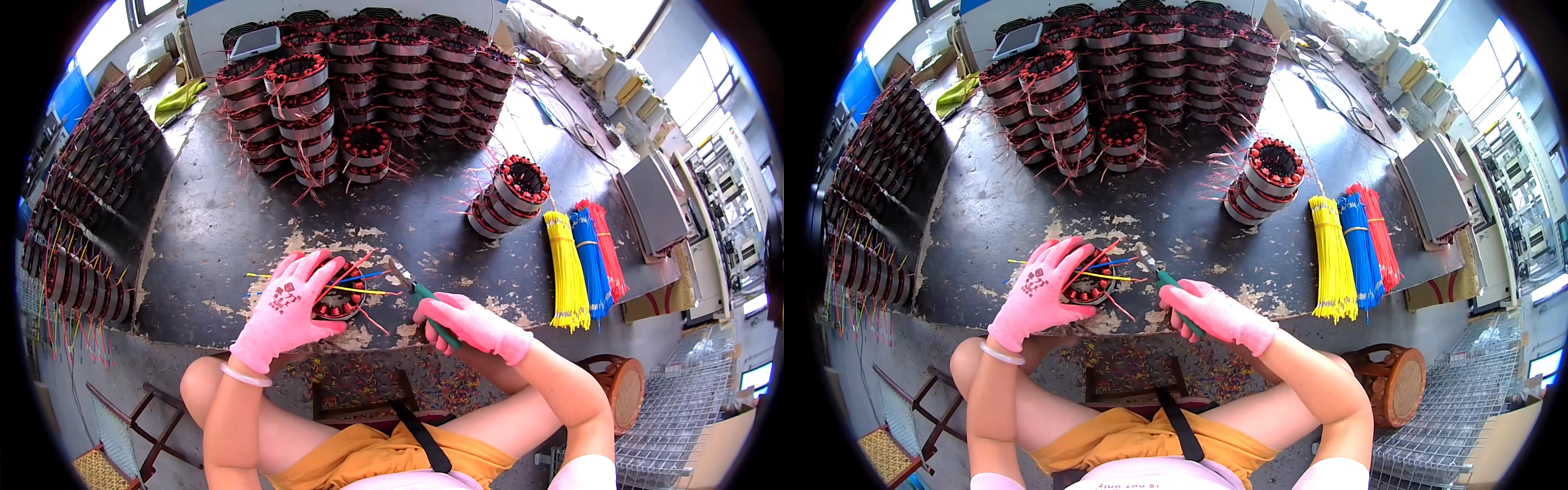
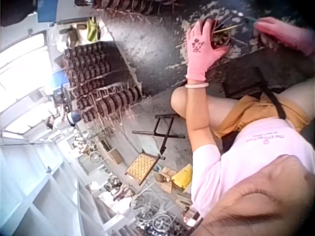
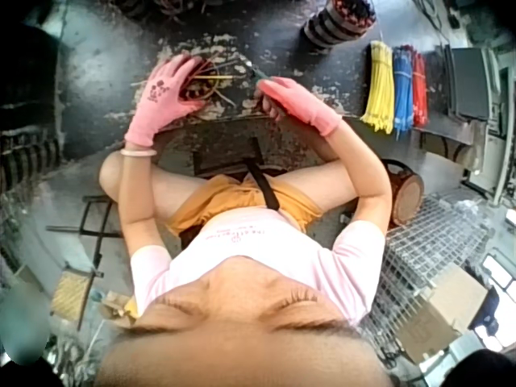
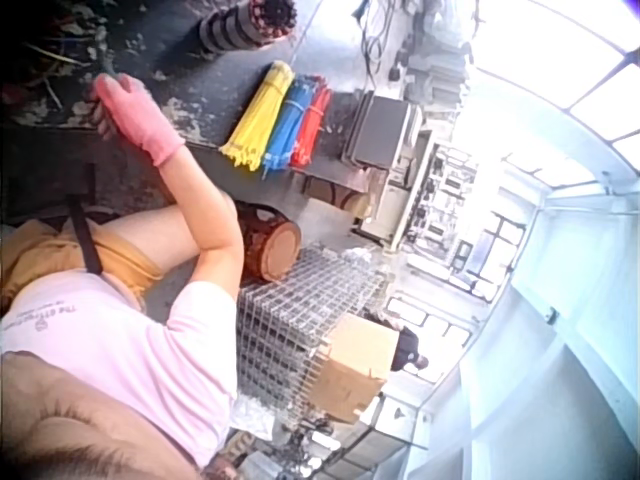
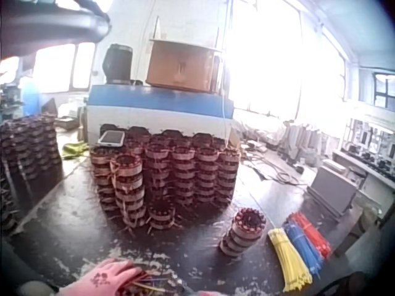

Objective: The person sits at a workbench and repeatedly ties colored zip ties around cylindrical electrical components, then trims the excess with pliers. They handle stacks of finished units and bundles of zip ties, moving items on the table to access the work area.

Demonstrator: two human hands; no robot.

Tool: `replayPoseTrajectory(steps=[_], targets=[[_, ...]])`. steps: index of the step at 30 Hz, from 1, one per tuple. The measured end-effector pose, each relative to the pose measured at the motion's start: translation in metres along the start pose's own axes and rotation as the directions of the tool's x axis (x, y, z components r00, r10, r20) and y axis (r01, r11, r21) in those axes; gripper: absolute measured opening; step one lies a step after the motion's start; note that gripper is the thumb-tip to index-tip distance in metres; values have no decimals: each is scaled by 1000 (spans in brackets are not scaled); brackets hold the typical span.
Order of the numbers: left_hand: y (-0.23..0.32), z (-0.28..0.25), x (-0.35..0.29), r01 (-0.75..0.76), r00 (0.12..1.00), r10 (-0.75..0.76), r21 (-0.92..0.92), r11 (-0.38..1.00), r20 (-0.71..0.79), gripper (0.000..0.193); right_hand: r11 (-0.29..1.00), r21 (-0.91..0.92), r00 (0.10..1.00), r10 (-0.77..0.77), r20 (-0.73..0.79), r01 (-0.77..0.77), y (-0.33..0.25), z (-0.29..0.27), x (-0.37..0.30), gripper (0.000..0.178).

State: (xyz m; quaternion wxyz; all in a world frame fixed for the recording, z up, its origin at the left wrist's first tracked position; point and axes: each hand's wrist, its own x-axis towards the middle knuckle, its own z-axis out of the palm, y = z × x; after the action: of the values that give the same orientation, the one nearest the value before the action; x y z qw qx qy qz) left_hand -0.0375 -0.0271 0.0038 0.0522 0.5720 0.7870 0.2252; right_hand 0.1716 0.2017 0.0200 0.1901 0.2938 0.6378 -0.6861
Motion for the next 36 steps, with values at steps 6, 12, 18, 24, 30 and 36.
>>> replayPoseTrajectory(steps=[6,12,18,24,30,36], targets=[[15,6,-3,215,975,-207,101,971,-84,89,965,254,997,53,61,-67,3,0,-21,57],[9,1,-6,148,983,-145,21,989,-110,94,976,202,992,52,118,-76,3,-4,-12,54],[6,-1,-5,129,991,-128,17,992,-50,93,975,207,994,59,94,-78,-2,3,-2,48],[3,-2,-8,108,994,-108,31,994,-30,93,980,197,998,25,66,-37,-7,7,3,46],[3,-5,-7,112,994,-112,-3,994,-2,91,979,205,1000,-13,24,8,-1,3,7,46],[24,1,-6,398,917,-393,188,898,-61,89,940,331,982,18,187,-80,13,-2,-2,62]])
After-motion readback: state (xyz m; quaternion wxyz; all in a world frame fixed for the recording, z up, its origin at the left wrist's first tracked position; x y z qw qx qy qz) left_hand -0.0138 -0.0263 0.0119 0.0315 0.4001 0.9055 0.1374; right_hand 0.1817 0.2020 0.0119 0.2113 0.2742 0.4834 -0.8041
